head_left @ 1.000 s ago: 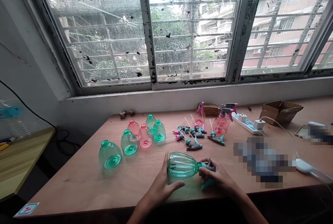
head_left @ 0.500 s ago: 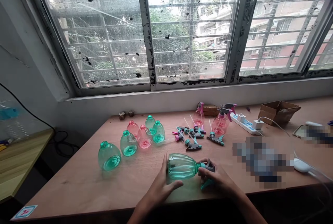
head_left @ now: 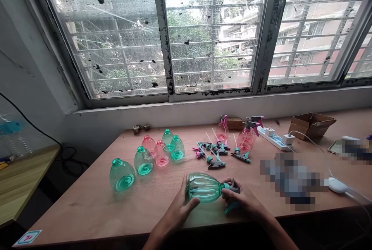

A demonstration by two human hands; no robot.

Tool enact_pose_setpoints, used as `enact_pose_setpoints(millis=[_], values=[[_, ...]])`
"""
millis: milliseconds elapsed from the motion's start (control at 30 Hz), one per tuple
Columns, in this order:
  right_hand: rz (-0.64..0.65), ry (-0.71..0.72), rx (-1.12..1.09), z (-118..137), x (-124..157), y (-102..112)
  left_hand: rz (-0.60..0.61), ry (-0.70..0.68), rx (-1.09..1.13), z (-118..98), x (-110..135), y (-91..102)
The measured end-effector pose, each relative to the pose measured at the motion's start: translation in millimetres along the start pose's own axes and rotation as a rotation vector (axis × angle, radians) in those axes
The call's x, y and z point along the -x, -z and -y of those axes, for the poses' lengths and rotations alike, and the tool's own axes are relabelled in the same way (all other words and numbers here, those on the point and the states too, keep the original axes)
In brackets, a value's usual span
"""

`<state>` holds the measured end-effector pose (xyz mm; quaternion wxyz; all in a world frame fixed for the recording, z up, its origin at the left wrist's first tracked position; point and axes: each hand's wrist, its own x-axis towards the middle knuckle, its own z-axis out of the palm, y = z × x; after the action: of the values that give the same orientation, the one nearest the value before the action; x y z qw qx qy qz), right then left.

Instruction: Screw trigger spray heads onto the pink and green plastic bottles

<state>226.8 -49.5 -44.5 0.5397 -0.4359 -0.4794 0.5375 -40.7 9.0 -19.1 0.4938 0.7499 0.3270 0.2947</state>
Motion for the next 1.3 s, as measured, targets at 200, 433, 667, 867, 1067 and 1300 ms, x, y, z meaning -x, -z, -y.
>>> enact_pose_setpoints(millis=[200, 433, 667, 867, 1067, 1300], values=[[-0.062, -0.01, -0.078, 3, -2, -3, 0.035, -0.045, -0.028, -2, 0, -0.9], [-0.052, -0.01, -0.061, 3, -1, -1, 0.025, -0.015, -0.041, 3, 0, -2.3], [-0.041, -0.003, -0.054, -4, -1, 2, -0.004, -0.094, -0.13, 5, 0, -3.3], [-0.044, 0.01, -0.062, -7, -4, 2, 0.008, -0.055, -0.13, 1, -1, -2.3], [-0.067, 0.015, -0.084, -8, -4, 2, 0.004, -0.102, -0.126, 3, -3, -0.6], [-0.061, 0.009, -0.094, -4, -3, 1, 0.034, -0.054, -0.085, 2, -2, -0.8]])
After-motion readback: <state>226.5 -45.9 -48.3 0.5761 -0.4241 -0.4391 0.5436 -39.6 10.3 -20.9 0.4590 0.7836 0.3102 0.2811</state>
